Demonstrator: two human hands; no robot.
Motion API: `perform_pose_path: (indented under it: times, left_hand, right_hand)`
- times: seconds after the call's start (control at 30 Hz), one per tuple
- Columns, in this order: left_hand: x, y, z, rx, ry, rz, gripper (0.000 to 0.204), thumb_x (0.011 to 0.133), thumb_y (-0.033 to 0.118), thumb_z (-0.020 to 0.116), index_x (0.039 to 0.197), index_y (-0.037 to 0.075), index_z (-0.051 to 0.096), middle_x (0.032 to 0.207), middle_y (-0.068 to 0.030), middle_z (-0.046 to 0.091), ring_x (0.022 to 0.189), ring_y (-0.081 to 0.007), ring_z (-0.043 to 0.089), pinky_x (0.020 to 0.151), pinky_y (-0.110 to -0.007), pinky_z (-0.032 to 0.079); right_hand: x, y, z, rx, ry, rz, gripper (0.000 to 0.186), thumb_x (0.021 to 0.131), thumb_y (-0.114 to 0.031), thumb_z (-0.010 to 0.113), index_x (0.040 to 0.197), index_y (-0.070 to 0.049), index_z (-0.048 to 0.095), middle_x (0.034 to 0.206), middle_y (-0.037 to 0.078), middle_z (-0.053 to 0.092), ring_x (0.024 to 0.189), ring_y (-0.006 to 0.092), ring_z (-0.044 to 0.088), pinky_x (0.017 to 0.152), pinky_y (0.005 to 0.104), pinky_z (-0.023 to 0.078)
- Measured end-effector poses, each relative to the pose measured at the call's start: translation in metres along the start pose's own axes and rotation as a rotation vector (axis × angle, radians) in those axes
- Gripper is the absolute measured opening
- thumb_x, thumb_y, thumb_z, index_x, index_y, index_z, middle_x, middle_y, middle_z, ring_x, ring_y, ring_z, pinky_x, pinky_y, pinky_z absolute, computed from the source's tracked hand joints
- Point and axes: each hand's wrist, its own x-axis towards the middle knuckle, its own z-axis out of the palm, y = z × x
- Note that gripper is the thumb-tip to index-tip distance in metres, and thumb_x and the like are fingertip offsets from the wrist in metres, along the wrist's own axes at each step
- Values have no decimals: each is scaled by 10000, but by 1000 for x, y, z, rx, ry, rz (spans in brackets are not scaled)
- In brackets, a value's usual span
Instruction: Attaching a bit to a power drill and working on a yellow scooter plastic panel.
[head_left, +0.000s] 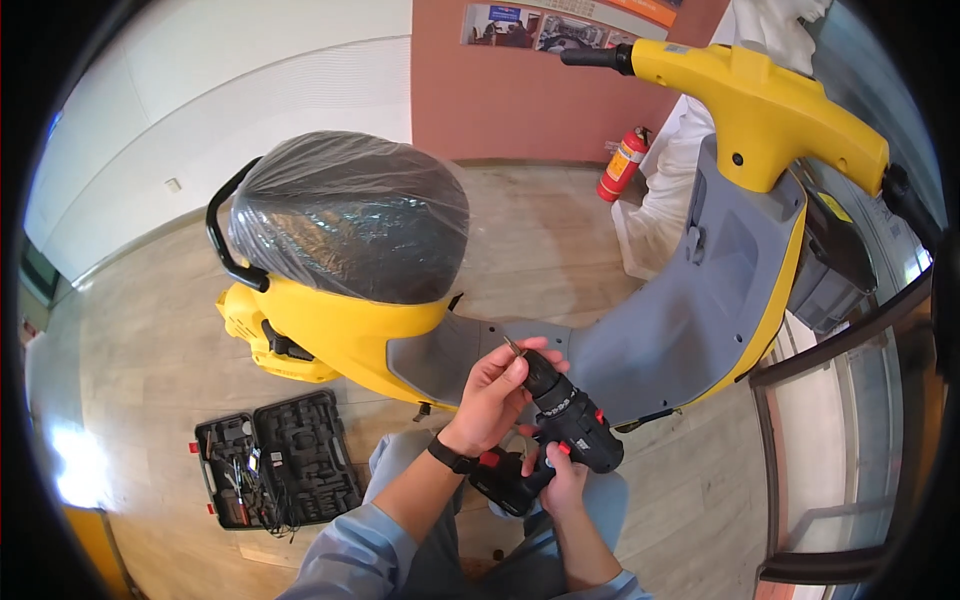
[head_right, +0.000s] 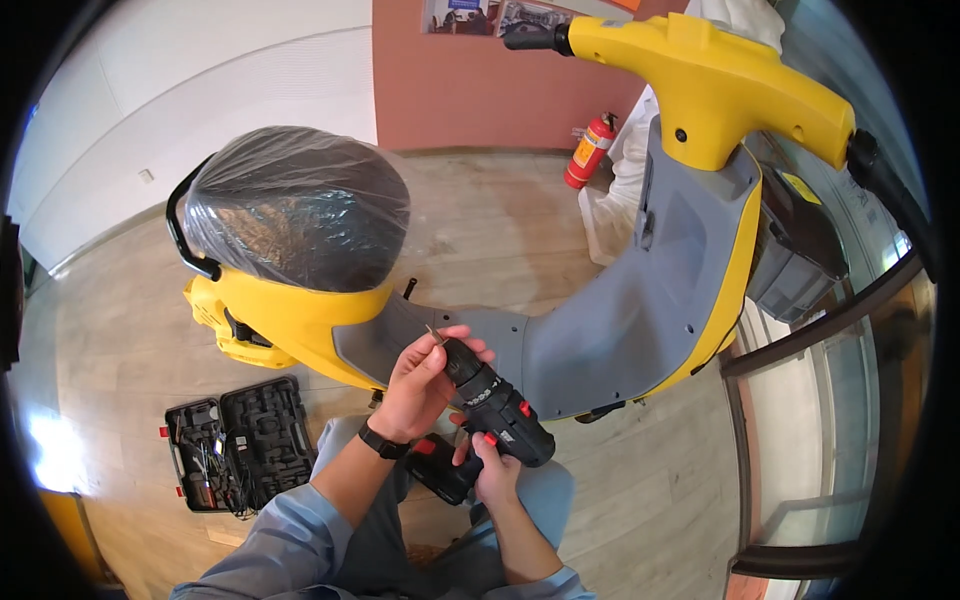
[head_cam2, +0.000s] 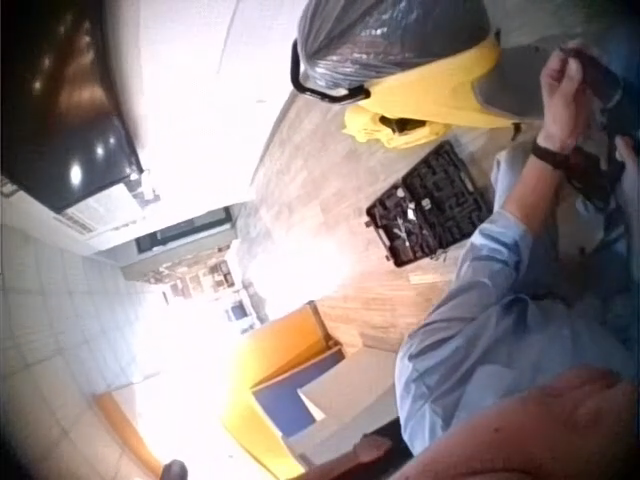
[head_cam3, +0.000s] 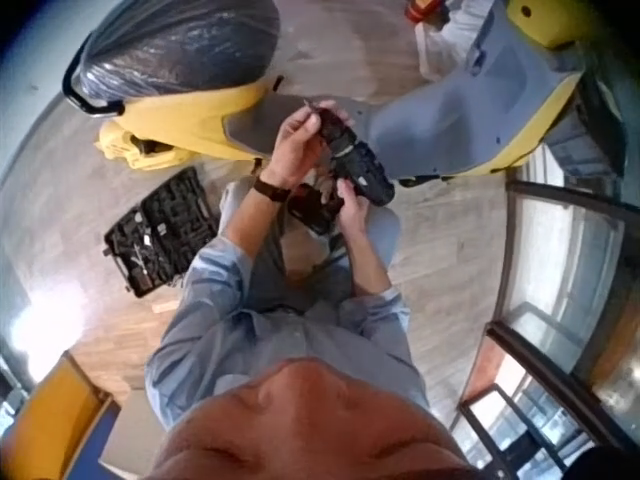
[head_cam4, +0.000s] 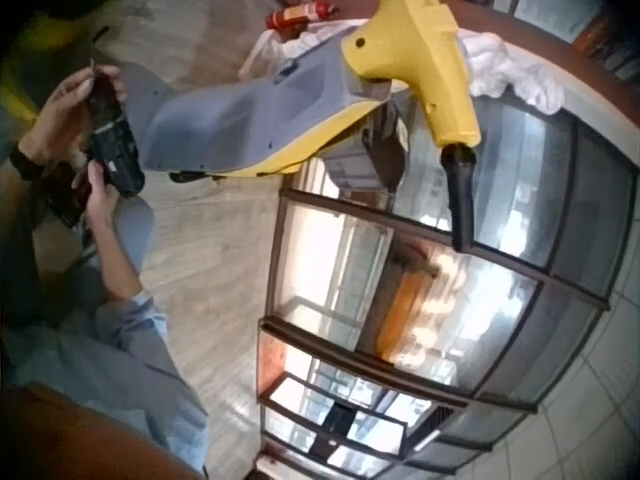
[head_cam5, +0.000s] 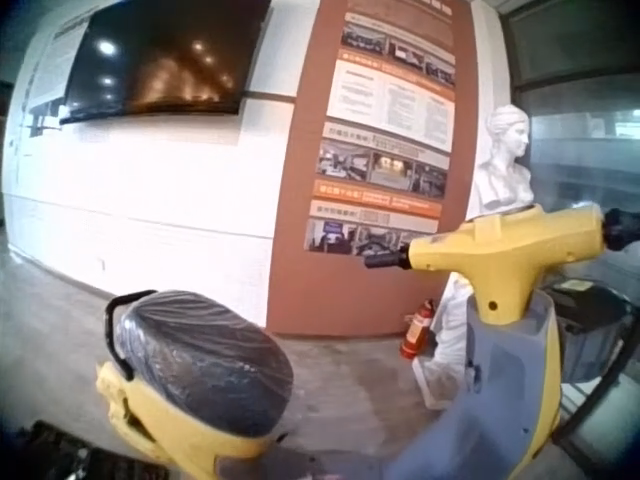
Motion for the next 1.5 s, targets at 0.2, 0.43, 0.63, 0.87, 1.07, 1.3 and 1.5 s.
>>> perform_pose_path:
  times: [0.2,0.43,0.63,0.87,1.07,1.3,1.5]
  left_hand:
    - [2,-5,17,-144,0,-38,427,967,298,644,1272,27,519,1214,-115,610,1174,-276,593,1049,-437,457]
    - [-5,-14,14,-101,-9,-24,409,940,324,681,1224,69,533,1165,-96,606,1089,-265,625,1005,-442,479]
    - [-2,-3,26,-166,38,-81,354,1000,379,539,1178,73,535,1067,-96,613,1032,-270,629,1015,-467,469]
    - [2,0,27,-358,254,-197,204,998,297,466,1030,102,517,879,-46,557,804,-205,581,831,-411,516]
    - [-1,3,14,-162,286,-295,172,980,277,489,944,109,483,817,-39,526,683,-181,539,664,-362,513]
    - [-2,-2,21,5,266,-336,177,997,241,481,945,74,512,819,-63,558,822,-228,623,741,-358,543]
    - [-2,-26,22,297,164,-242,209,1027,235,469,948,63,556,876,-66,597,1149,-226,587,868,-330,517]
  right_hand:
    - [-3,5,-3,-238,40,-200,303,925,-59,594,1215,25,572,1090,155,676,675,174,618,641,299,512]
    - [-13,15,-25,-685,13,-192,222,941,-163,569,1091,-6,612,915,80,656,698,163,577,706,315,475]
    - [-9,34,-42,-947,26,-234,161,889,-141,694,1008,-36,665,868,81,665,851,218,646,767,368,508]
    - [1,18,-19,-1027,-5,-730,536,762,-131,797,1222,-27,543,1154,175,600,1048,313,615,885,400,494]
    - [-2,-14,-29,-499,-589,-19,885,716,-44,809,1412,-81,264,1352,104,403,1172,228,477,984,369,406]
    - [19,-3,-24,-8,-324,214,614,940,-508,541,1362,-101,356,1286,114,487,1087,203,559,861,361,500]
    - [31,-5,-19,90,-246,458,582,988,-588,426,1357,-138,446,945,28,652,760,119,652,591,287,550]
